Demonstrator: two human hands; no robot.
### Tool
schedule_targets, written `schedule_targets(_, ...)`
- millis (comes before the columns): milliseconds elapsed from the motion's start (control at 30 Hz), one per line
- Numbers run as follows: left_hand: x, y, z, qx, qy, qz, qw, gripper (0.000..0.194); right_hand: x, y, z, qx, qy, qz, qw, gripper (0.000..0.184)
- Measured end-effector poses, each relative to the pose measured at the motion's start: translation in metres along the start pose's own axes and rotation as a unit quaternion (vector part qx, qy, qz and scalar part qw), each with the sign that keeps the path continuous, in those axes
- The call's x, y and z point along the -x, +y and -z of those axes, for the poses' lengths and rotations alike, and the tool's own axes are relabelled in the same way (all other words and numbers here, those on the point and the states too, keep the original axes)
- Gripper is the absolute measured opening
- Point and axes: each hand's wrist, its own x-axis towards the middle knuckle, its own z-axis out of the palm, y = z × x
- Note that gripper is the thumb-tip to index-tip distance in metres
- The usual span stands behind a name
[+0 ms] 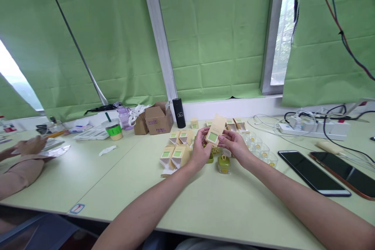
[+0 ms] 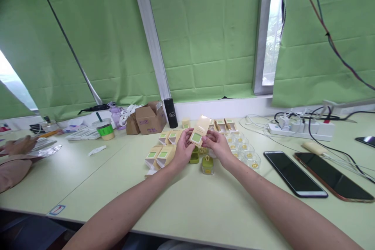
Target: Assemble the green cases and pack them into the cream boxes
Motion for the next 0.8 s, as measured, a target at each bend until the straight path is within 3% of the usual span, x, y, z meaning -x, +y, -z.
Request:
schedule_targets(467,-0.0015,-0.0033,0.0007,-0.029,-0.002,-0.02,0.999,0.048,0.0005,0.0008,-0.0011,-0.021,0.001,-0.007,1.0,0.061)
schedule_targets(800,0.0016,0.0015,0.0016,-0.022,-0.035,-0.028,0.999,0.065,0.0018,-0.0057,-0.0016,-0.041,0.017,-0.024,0.999,0.049)
